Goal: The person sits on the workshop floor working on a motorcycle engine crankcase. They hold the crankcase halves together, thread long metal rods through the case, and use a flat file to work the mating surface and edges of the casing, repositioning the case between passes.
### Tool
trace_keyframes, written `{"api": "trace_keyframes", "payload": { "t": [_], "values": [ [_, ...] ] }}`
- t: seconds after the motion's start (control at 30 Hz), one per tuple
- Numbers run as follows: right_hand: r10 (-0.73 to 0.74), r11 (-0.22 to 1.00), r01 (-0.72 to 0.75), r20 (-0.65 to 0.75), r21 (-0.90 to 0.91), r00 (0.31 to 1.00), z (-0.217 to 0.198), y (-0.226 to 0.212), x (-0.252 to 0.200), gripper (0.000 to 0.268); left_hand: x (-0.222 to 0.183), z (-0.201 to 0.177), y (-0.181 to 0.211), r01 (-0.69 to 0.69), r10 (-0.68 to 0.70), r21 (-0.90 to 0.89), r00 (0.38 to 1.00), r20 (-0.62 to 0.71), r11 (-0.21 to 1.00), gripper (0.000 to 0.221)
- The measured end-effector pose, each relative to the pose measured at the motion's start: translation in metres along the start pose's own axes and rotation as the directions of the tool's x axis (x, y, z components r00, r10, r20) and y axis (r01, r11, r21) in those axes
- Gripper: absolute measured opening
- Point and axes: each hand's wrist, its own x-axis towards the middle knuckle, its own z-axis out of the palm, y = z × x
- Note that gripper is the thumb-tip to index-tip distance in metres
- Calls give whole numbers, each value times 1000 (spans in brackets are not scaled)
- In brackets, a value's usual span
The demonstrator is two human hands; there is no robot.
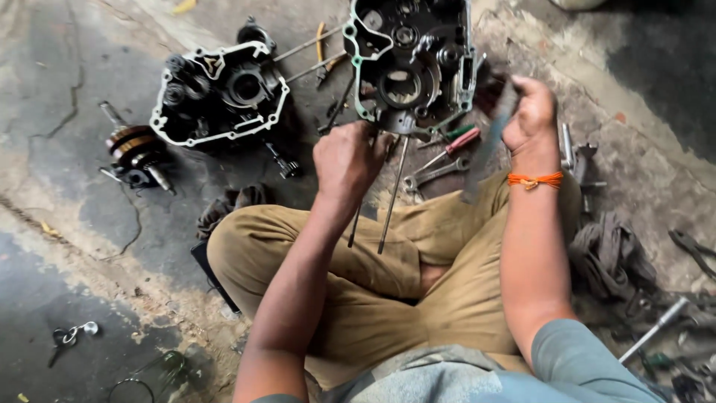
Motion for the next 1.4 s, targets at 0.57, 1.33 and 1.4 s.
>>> {"api": "trace_keyframes", "payload": {
  "t": [0.57, 1.33, 1.4],
  "values": [
    [-410, 902, 410, -30, 133, 912, 66, -37, -74, 29, -2, 6, 12, 209, -188, -148, 972, 141, 967, 44],
    [-332, 407, 520, 409, -751, 850, 73, -13, -48, 13, 98, 6, 26, -86, 7, 247, 952, 306, 965, 128],
    [-298, 338, 509, 423, -792, 856, 77, -19, -39, 11, 98, 2, 29, -98, 18, 242, 949, 313, 965, 134]
  ]
}}
